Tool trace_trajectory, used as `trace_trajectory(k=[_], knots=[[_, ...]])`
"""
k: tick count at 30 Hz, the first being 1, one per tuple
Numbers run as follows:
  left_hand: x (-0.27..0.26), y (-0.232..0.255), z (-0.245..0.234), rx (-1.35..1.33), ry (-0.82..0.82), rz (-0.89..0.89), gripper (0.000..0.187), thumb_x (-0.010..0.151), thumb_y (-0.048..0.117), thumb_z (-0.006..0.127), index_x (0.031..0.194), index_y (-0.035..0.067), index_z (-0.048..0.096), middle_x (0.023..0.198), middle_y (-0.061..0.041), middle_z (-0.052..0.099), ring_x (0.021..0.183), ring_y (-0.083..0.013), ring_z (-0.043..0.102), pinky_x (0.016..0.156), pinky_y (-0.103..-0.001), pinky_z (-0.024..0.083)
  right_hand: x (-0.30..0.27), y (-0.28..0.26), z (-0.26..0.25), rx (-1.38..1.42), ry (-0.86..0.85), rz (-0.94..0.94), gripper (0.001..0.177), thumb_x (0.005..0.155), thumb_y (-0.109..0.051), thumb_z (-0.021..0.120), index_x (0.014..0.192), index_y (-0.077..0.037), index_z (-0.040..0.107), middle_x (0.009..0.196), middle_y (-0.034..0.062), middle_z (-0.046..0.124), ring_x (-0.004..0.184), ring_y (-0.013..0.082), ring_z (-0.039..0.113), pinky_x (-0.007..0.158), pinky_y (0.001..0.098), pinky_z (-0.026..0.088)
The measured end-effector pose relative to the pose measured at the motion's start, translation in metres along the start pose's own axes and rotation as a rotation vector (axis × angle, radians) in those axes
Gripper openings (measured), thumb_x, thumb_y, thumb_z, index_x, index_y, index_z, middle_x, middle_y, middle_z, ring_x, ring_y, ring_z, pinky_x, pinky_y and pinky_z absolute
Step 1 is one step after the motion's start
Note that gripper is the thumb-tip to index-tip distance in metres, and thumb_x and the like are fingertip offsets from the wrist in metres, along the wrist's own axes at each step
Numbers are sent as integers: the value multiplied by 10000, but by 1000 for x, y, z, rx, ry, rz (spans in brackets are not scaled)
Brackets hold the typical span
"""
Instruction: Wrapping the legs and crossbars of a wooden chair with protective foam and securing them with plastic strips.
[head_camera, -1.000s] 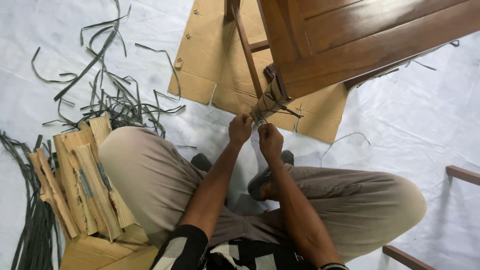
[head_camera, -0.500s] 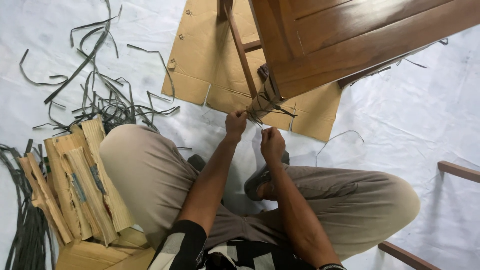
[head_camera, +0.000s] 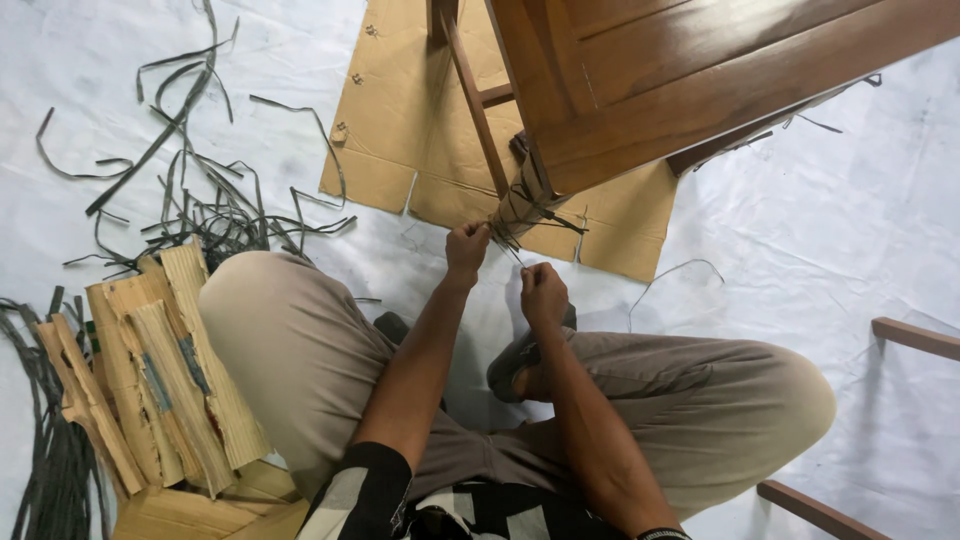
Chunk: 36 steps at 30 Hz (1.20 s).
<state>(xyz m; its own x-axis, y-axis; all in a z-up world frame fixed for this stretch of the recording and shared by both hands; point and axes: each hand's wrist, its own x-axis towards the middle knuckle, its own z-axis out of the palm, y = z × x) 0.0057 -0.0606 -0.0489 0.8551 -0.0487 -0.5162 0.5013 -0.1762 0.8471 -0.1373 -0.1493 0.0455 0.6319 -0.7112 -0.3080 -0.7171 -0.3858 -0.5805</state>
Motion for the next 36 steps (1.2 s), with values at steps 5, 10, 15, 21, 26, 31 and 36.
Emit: trace_trajectory(k=[5,10,15,21,26,31,36], knots=[[-16,25,-8,-106,3,-3,249,762,260,725,901,57,762,733,-120,704,731,-210,688,653,-358,544,1,6,-1,55,40,-9,145,970,-267,686,1000,-125,679,883,129,730,905,381,721,807,503,535],[-27,42,-11,-201,36,11,237,786,219,739,951,51,766,761,-114,717,725,-192,698,623,-311,552,22,27,12,135,197,-41,106,920,-209,675,1009,-157,697,907,122,744,874,382,728,804,494,546],[-33,72,-8,-182,97,127,237,793,244,762,910,40,730,765,-136,699,739,-239,677,667,-416,538,42,-2,-21,373,436,-69,243,946,-281,659,1135,-129,679,1007,166,719,903,412,714,824,520,543],[-108,229,-32,-332,23,566,150,980,89,638,894,-27,678,647,-149,606,744,-131,586,664,-323,507,8,-125,-145,846,399,-296,400,1109,-364,495,1400,-90,519,1188,146,657,1022,247,653,857,363,512],[-94,309,-40,-417,-147,740,239,1053,256,548,1022,27,607,768,-75,631,672,-172,658,746,-303,577,-23,-184,-208,967,325,-416,560,1121,-437,404,1554,-91,321,1428,173,564,1202,247,615,946,358,493],[-68,364,-42,-133,-131,797,600,938,646,458,1162,110,607,1193,-113,674,1165,-284,653,959,-477,577,-26,-201,-219,893,262,-477,724,1069,-506,515,1582,-92,215,1553,195,412,1287,295,558,1012,442,552],[-73,392,-54,192,-230,720,772,856,703,521,1310,80,568,1338,-174,643,1273,-376,623,1016,-544,510,-37,-235,-217,1027,271,-493,607,1041,-304,603,1509,-70,295,1457,202,466,1249,280,563,968,359,587]])
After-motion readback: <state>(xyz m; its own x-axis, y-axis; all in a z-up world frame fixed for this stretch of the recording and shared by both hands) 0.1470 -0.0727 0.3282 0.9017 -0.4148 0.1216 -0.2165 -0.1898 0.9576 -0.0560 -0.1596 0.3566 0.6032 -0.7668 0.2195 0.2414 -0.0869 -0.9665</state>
